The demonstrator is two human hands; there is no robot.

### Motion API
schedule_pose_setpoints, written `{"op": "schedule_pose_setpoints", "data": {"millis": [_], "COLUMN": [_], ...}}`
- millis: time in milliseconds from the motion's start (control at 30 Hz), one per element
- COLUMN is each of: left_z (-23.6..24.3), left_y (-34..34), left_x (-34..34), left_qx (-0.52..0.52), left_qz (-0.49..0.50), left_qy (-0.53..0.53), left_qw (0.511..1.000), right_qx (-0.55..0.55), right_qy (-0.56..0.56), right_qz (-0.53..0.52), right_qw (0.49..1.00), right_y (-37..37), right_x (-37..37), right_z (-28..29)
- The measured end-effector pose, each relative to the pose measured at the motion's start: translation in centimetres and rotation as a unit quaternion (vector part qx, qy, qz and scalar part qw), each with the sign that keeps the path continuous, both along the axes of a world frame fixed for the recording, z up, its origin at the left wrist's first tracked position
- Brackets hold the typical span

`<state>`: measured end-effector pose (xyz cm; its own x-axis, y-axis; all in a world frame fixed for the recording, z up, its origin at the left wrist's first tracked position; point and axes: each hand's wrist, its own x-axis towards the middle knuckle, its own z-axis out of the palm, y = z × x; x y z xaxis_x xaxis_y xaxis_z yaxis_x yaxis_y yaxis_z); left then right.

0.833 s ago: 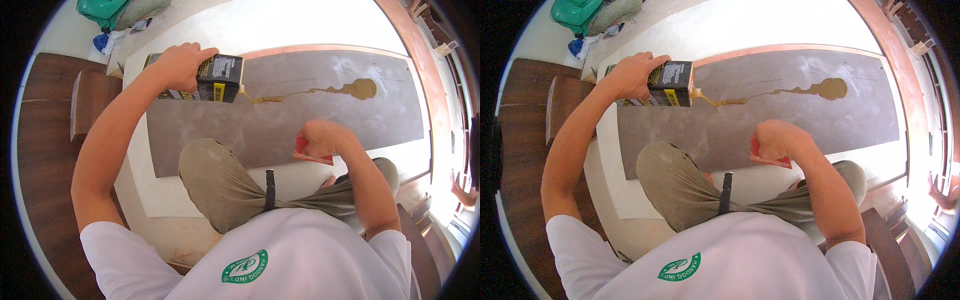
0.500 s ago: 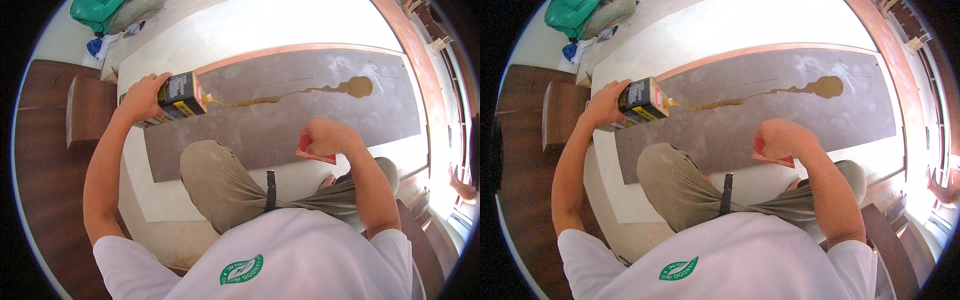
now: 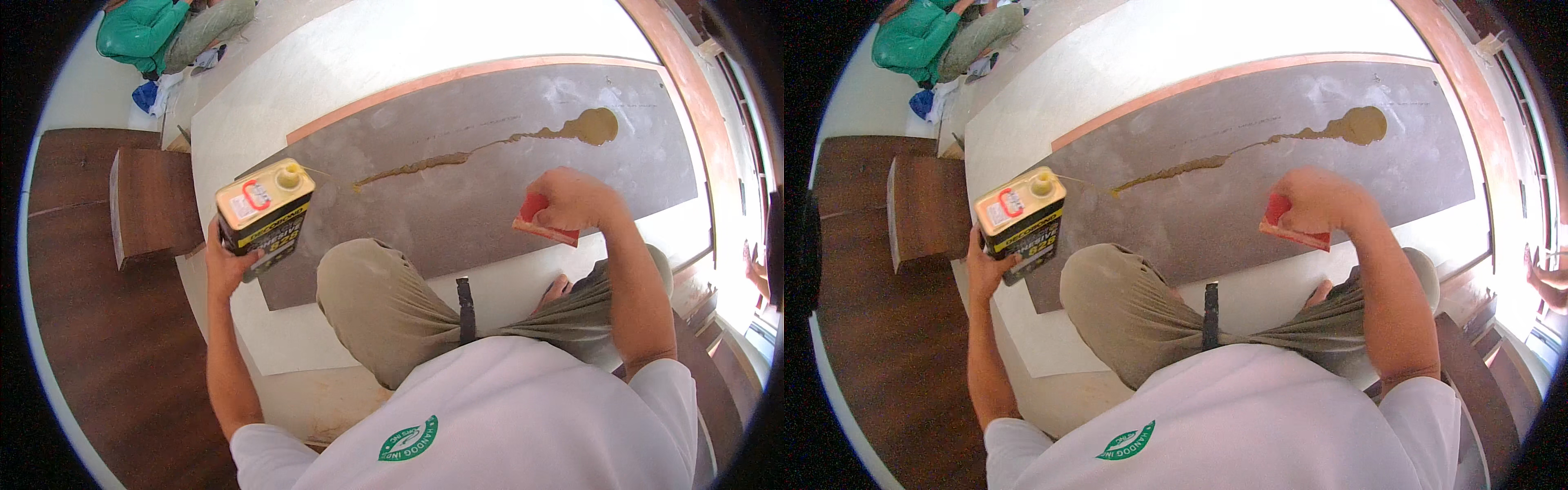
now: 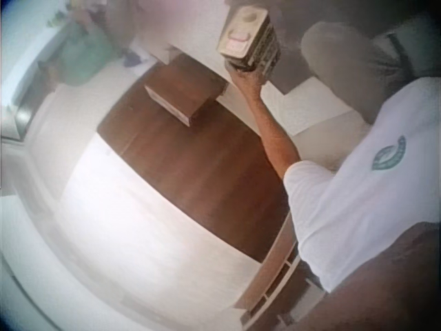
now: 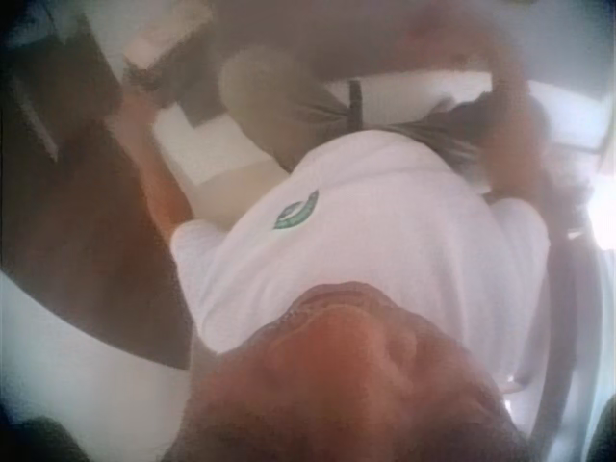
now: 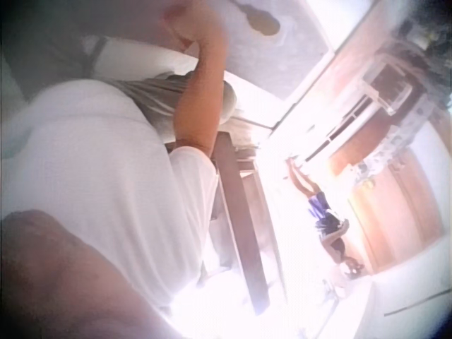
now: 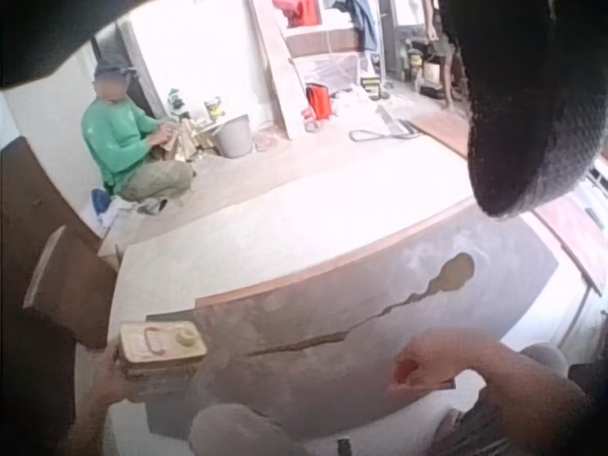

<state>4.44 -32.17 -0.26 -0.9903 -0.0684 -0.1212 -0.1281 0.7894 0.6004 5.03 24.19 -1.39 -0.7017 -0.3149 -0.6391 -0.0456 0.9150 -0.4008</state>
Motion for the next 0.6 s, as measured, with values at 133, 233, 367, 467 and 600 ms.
{"op": "schedule_pose_setpoints", "data": {"millis": [133,233,367,467,600], "left_z": [-2.0,-2.1,-0.9,0.8,1.4], "left_y": [-0.6,0.5,1.3,2.3,2.7], "left_x": [2.7,4.2,5.3,5.3,5.6], "left_qx": [0.190,0.248,0.291,0.326,0.362], "left_qz": [0.079,0.125,0.148,0.129,0.121], "left_qy": [0.040,0.095,0.147,0.184,0.221], "left_qw": [0.978,0.956,0.934,0.918,0.897], "right_qx": [-0.018,-0.004,0.049,0.058,0.054], "right_qy": [0.039,0.041,0.075,0.068,0.126], "right_qz": [-0.032,-0.066,-0.104,-0.174,-0.258], "right_qw": [0.999,0.997,0.990,0.981,0.957], "right_y": [1.1,2.2,5.8,10.2,18.1], "right_x": [-0.6,-1.5,-1.9,-2.0,0.2], "right_z": [1.2,2.6,3.8,3.7,-2.1]}}
